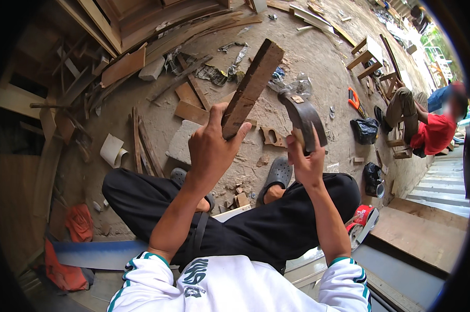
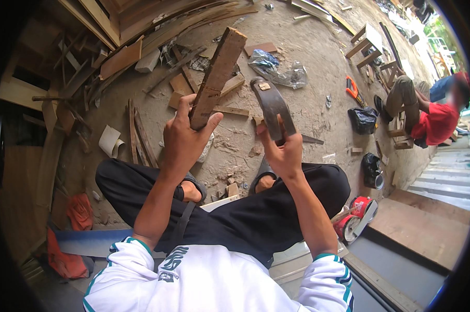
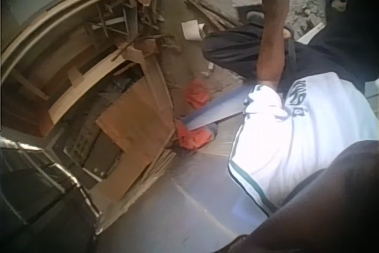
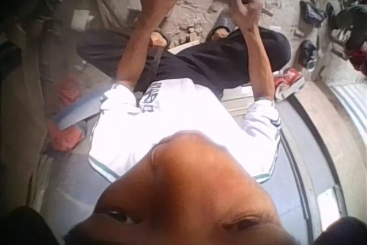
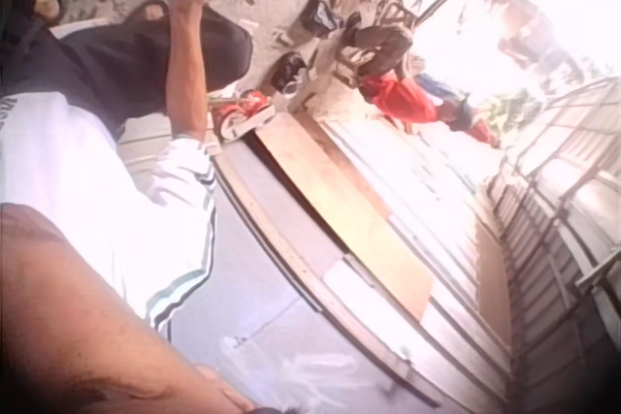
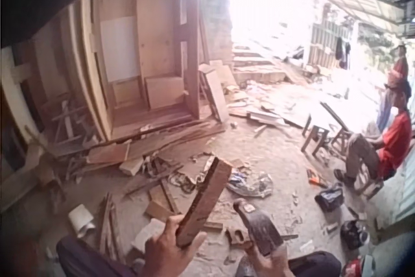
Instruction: The person sits on the floor and uses a hammer to repeatedly strike a small piece of wood placed on a concrete block. The person adjusts the wood's position between strikes to shape it.
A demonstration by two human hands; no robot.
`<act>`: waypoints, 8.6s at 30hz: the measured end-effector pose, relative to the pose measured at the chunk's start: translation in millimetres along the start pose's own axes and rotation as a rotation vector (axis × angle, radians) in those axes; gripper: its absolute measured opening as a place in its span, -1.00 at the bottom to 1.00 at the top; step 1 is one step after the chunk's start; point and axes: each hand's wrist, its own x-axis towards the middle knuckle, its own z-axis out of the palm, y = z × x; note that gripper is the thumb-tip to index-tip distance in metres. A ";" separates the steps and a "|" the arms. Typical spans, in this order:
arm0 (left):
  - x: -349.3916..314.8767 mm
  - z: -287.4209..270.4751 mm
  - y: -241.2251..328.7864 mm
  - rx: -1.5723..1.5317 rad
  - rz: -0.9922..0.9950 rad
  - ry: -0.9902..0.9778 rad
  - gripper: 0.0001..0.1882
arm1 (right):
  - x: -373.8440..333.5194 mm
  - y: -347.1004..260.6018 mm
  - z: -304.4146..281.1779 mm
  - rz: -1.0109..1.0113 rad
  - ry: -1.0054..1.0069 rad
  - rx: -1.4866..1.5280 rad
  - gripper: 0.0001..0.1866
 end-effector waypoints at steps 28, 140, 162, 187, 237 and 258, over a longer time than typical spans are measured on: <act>-5.8 46.8 -6.4 -0.309 -0.074 -0.172 -0.49 | 24.5 -26.6 14.7 0.302 0.061 0.130 -0.51; -47.8 150.8 -422.5 0.488 -0.423 -0.104 -0.42 | 126.5 210.7 162.3 1.125 -0.548 -0.252 -0.44; -48.8 149.3 -425.1 0.524 -0.473 -0.137 -0.43 | 139.8 216.6 176.3 0.803 -0.347 -0.214 -0.39; -43.8 147.0 -427.4 0.537 -0.414 -0.135 -0.46 | 99.3 212.7 171.0 0.786 -0.209 -0.117 -0.52; -43.9 154.0 -446.8 0.447 -0.067 0.003 -0.50 | 57.1 122.7 75.1 0.699 -0.708 -0.795 -0.51; -2.8 133.2 -283.8 -0.168 -0.066 -0.565 -0.38 | -15.5 37.9 26.8 0.566 -0.239 -0.549 -0.46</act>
